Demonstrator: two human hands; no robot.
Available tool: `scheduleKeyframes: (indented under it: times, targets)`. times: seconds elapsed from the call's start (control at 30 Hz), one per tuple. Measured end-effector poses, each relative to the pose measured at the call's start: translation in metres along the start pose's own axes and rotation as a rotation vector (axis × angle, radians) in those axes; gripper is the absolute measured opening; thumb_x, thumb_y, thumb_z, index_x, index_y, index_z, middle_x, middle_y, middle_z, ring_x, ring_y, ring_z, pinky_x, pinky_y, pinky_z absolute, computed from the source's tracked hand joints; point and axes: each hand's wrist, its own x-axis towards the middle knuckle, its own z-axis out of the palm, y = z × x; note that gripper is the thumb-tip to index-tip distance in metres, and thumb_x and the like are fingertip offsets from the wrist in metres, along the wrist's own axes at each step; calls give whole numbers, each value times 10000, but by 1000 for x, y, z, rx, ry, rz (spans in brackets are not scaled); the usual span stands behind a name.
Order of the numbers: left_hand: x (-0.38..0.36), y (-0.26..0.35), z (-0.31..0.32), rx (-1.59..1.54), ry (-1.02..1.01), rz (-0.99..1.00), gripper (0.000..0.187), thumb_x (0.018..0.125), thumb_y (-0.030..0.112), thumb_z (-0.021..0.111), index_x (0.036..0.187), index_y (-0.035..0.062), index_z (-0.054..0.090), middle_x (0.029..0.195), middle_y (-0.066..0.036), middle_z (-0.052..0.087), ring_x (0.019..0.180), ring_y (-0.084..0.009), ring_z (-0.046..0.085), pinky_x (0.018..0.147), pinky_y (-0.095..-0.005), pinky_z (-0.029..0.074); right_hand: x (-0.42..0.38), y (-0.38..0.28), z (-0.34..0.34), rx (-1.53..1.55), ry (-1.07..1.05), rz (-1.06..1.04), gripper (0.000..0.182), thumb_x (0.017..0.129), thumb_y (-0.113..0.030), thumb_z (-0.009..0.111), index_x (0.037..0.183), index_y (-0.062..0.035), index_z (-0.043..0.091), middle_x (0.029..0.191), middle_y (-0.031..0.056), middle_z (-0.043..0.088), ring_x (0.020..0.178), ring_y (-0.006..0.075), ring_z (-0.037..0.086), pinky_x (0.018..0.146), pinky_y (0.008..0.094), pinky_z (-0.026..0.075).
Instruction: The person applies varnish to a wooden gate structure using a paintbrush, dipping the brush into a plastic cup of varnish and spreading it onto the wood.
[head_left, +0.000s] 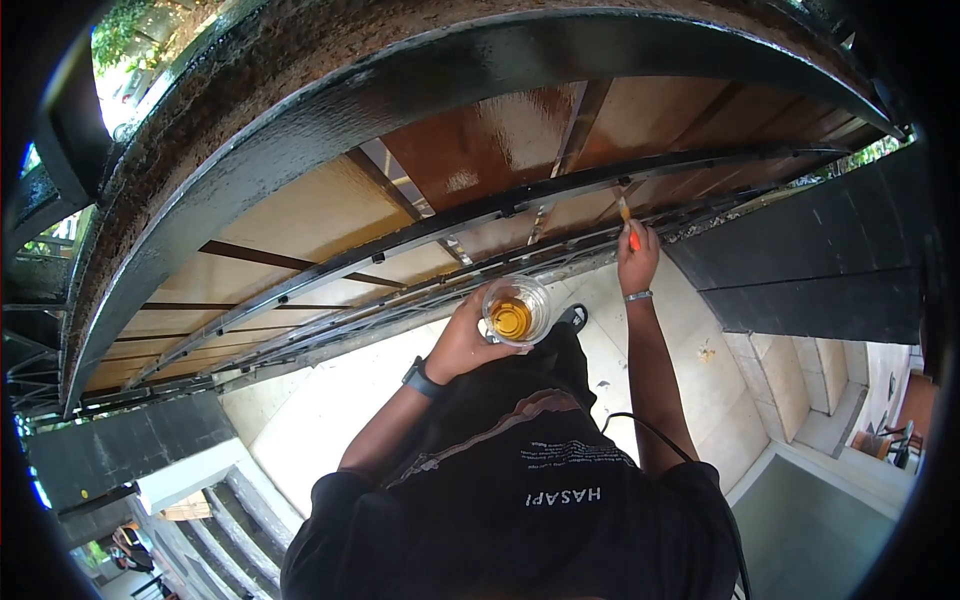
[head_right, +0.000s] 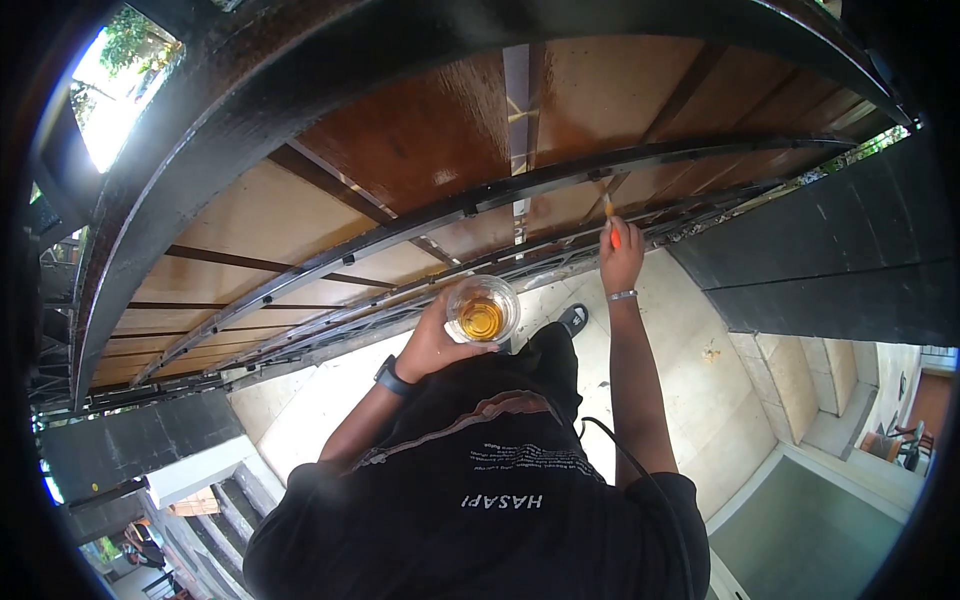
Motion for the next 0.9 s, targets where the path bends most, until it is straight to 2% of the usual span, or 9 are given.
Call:
scheduleKeyframes:
  times: [0.2,0.27,0.37,0.5,0.6,0.63,0.67,0.73,0.9]
  targets:
    - [-5,-1,-1,-9,41,-9,930,622,268,897,1364,-8,409,1285,-174,550,1207,-281,532,1041,-381,393,-7,15,30,68,-98,163,185,914,-136,598,1049,-13,619,960,185,623,891,369,595,798,428,481]
    - [-8,-1,-2,-35,82,28,917,622,276,894,1371,30,424,1234,-164,587,1172,-298,555,1018,-376,414,-6,11,24,94,-108,176,189,920,-137,595,1051,-4,618,961,181,626,887,361,600,797,424,483]
    - [-11,3,-5,9,121,22,922,625,274,893,1377,31,418,1238,-168,584,1172,-300,554,1023,-373,409,9,-11,-13,123,156,-14,161,919,-99,603,1063,-31,623,972,172,613,915,349,596,794,409,491]
    - [-13,0,-4,-7,136,-6,914,634,268,888,1381,37,415,1231,-171,584,1167,-303,554,1015,-371,413,12,-21,-30,148,261,-192,217,895,-55,623,1111,-59,611,1017,144,583,914,331,586,789,420,483]
    - [-14,1,-2,-4,142,-35,934,618,284,902,1368,6,418,1274,-167,562,1198,-291,540,1038,-382,394,0,-3,-11,56,117,-180,213,912,-79,613,1120,-36,611,1006,164,604,920,329,595,795,407,490]
    - [-14,2,0,-6,142,-51,948,614,286,904,1373,6,411,1281,-169,559,1205,-289,536,1043,-386,391,-4,3,0,73,111,-161,219,889,-87,633,1107,-78,614,979,138,588,890,338,574,784,439,470]
    - [-16,3,2,-6,147,-60,948,614,286,904,1373,6,411,1281,-169,559,1205,-289,536,1043,-386,391,-9,11,9,79,102,-162,219,889,-87,633,1107,-78,614,979,138,588,890,338,574,784,439,470]
    - [-17,5,6,35,181,-34,962,614,278,904,1382,4,395,1290,-170,552,1208,-290,534,1044,-389,391,-15,27,27,26,-52,-93,195,895,-120,625,1084,-76,619,958,145,592,895,352,576,779,452,470]
    - [-27,7,23,-23,241,-88,953,628,237,897,1387,-9,376,1305,-167,540,1221,-275,524,1055,-383,387,-25,49,63,64,-158,-53,176,906,-149,606,1055,-57,618,947,174,601,867,374,590,743,460,487]
